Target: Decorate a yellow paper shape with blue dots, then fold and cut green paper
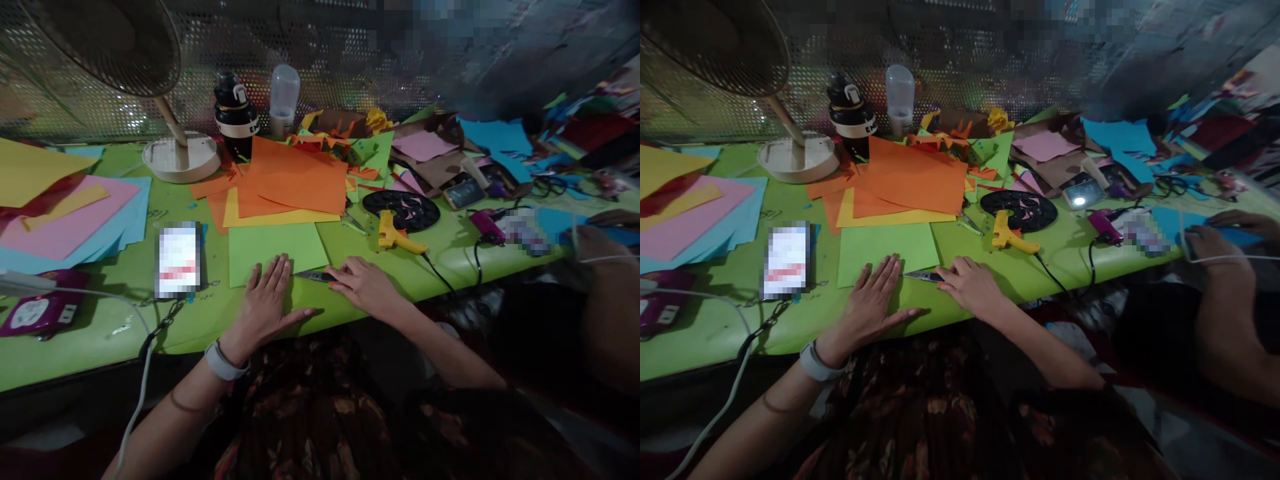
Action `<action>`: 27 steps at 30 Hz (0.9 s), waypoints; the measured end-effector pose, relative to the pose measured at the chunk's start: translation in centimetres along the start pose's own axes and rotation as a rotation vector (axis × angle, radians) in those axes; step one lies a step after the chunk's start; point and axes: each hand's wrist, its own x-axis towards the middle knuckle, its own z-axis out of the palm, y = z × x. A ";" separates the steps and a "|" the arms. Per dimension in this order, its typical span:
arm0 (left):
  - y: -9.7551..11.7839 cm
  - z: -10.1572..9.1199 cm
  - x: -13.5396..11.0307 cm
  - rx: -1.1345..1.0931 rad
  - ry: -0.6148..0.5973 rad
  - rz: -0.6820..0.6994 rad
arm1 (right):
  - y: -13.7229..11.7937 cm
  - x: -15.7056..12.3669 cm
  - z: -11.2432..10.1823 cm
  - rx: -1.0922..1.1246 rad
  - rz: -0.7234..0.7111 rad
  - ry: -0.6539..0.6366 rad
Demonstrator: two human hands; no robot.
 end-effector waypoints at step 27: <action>-3.2 -1.7 -3.5 0.047 -0.048 -0.076 | -2.1 1.1 0.6 0.073 -0.041 0.076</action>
